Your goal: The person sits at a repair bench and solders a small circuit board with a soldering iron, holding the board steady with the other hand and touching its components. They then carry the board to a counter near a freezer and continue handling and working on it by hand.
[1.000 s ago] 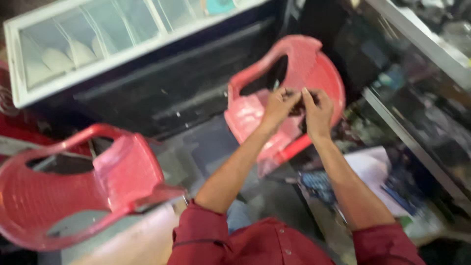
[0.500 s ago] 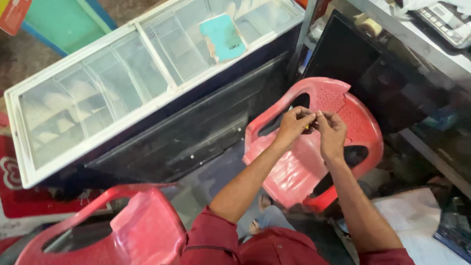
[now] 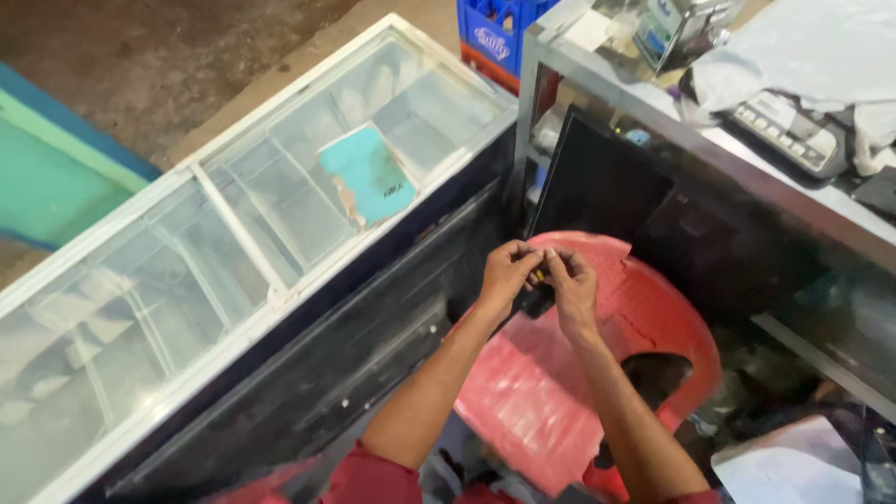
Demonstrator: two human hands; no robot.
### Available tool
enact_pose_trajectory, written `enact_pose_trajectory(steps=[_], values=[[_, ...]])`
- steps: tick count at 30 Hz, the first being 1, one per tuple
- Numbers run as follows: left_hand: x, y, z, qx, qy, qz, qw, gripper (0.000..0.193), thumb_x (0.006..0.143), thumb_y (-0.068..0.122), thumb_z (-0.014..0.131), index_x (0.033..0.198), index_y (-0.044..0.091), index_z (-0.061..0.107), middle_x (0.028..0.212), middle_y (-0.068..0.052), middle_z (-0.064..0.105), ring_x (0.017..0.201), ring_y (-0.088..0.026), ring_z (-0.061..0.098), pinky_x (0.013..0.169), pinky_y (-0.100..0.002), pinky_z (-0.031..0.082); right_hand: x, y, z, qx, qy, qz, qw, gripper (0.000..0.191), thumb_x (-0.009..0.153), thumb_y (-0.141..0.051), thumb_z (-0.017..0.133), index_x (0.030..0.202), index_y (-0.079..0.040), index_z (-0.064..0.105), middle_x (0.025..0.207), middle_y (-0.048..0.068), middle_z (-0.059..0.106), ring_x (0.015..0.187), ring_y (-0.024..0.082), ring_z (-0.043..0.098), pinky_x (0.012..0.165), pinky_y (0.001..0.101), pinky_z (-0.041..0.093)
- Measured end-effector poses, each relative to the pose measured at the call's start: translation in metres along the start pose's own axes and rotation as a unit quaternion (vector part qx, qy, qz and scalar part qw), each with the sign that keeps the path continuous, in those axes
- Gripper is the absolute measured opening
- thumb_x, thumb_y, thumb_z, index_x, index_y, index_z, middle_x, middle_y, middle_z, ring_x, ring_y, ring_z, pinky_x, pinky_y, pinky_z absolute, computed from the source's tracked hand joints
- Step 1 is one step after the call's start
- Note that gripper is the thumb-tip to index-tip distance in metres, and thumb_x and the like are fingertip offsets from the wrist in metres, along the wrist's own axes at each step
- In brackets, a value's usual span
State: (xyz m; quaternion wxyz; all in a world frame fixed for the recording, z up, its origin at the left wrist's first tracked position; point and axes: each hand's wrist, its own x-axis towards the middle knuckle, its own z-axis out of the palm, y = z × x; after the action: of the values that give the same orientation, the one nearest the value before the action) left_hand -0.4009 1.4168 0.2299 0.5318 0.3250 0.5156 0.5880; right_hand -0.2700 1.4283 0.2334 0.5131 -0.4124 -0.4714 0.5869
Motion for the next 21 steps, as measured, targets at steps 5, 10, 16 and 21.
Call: enact_pose_trajectory(steps=[5,10,16,21], values=[[0.036,0.017,0.02,-0.036,-0.015,-0.026,0.999,0.009,0.094,0.011,0.069,0.096,0.002,0.069,0.079,-0.007,0.071,0.064,-0.012,0.067,0.055,-0.026,0.055,0.035,-0.012,-0.014,0.023,-0.03,0.0,0.999,0.027,0.1,-0.016,0.067,0.119,0.003,0.068,0.104,0.007,0.072,0.091,0.012,0.069,0.081,0.0273,0.059],[0.063,0.027,0.037,-0.105,-0.049,-0.05,0.992,0.008,0.093,0.007,0.065,0.097,0.001,0.067,0.082,-0.01,0.071,0.07,-0.018,0.071,0.065,-0.036,0.066,0.06,-0.028,-0.024,-0.057,-0.008,-0.009,0.998,0.03,0.097,-0.014,0.07,0.12,0.005,0.069,0.104,0.009,0.076,0.092,0.014,0.072,0.083,0.0268,0.06],[0.099,0.037,0.053,-0.12,-0.068,-0.036,0.99,0.008,0.094,0.007,0.067,0.098,0.0,0.067,0.082,-0.009,0.069,0.071,-0.017,0.07,0.065,-0.036,0.064,0.09,-0.042,-0.024,-0.174,0.06,-0.109,0.977,0.021,0.093,-0.013,0.074,0.11,0.001,0.075,0.1,0.008,0.077,0.088,0.013,0.072,0.079,0.0257,0.058],[0.125,0.036,0.065,-0.142,-0.073,-0.021,0.987,0.007,0.093,0.008,0.068,0.097,0.002,0.068,0.081,-0.006,0.069,0.068,-0.016,0.069,0.063,-0.034,0.062,0.111,-0.047,-0.025,-0.201,0.08,-0.15,0.965,0.016,0.094,-0.01,0.075,0.106,0.001,0.077,0.096,0.009,0.076,0.086,0.012,0.072,0.076,0.0257,0.057]])
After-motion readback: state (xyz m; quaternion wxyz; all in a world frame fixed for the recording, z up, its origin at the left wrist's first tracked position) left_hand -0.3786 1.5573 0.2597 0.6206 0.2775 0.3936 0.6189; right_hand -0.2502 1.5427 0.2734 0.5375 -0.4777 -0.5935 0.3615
